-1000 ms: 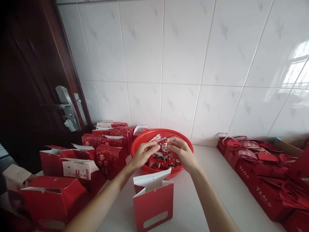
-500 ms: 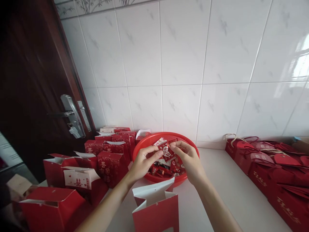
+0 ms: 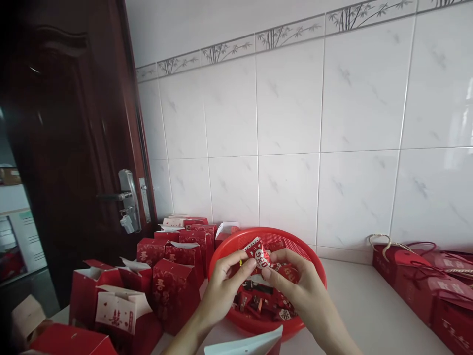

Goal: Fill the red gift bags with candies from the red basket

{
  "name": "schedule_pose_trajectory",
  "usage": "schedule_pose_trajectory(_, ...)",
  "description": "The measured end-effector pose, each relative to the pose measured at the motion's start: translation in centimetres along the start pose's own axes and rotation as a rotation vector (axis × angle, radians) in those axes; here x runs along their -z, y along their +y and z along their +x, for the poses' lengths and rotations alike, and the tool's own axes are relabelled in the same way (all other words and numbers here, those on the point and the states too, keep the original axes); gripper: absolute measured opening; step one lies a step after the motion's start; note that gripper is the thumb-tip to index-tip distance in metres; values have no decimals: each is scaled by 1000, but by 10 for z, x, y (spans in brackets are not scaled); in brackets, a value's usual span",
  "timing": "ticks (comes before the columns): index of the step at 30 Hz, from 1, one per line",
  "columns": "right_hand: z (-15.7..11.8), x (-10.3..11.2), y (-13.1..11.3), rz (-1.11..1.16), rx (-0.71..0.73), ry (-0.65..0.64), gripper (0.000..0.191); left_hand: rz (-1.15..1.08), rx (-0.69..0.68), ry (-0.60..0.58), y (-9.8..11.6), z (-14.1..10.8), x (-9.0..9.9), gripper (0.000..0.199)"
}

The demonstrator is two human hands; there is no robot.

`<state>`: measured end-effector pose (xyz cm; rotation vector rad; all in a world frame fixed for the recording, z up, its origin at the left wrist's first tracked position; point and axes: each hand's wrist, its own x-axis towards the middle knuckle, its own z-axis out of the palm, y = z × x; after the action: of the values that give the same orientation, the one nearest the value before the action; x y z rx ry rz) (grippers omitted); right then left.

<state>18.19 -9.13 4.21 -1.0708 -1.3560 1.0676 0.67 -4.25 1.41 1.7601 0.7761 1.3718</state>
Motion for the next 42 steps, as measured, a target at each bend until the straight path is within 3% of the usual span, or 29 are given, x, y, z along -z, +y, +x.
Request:
schedule_pose_trajectory(3, 4, 4, 6, -5, 6, -27, 51, -2, 6, -57, 0, 0, -1, 31)
schedule_pose_trajectory(6, 5, 5, 7, -40, 42, 32, 48, 1, -3, -96, 0, 1, 1, 30)
schedule_pose_trajectory(13, 0, 7, -3, -12, 33, 38, 48, 70, -2, -52, 5, 4, 8, 30)
schedule_pose_trajectory(22, -3, 10, -9, -62, 106, 17, 43, 114, -86, -140, 14, 6, 13, 30)
schedule_pose_trajectory(31, -6, 16, -13, -3, 135, 45, 42, 121, -44, -191, 21, 4, 17, 23)
schedule_pose_trajectory(37, -12, 17, -21, 52, 126, 53, 42, 95, -97, -192, 29, -1, 20, 47)
schedule_pose_trajectory(42, -15, 18, -23, 60, 174, 79, 39, 79, -53, -149, 39, -7, 21, 62)
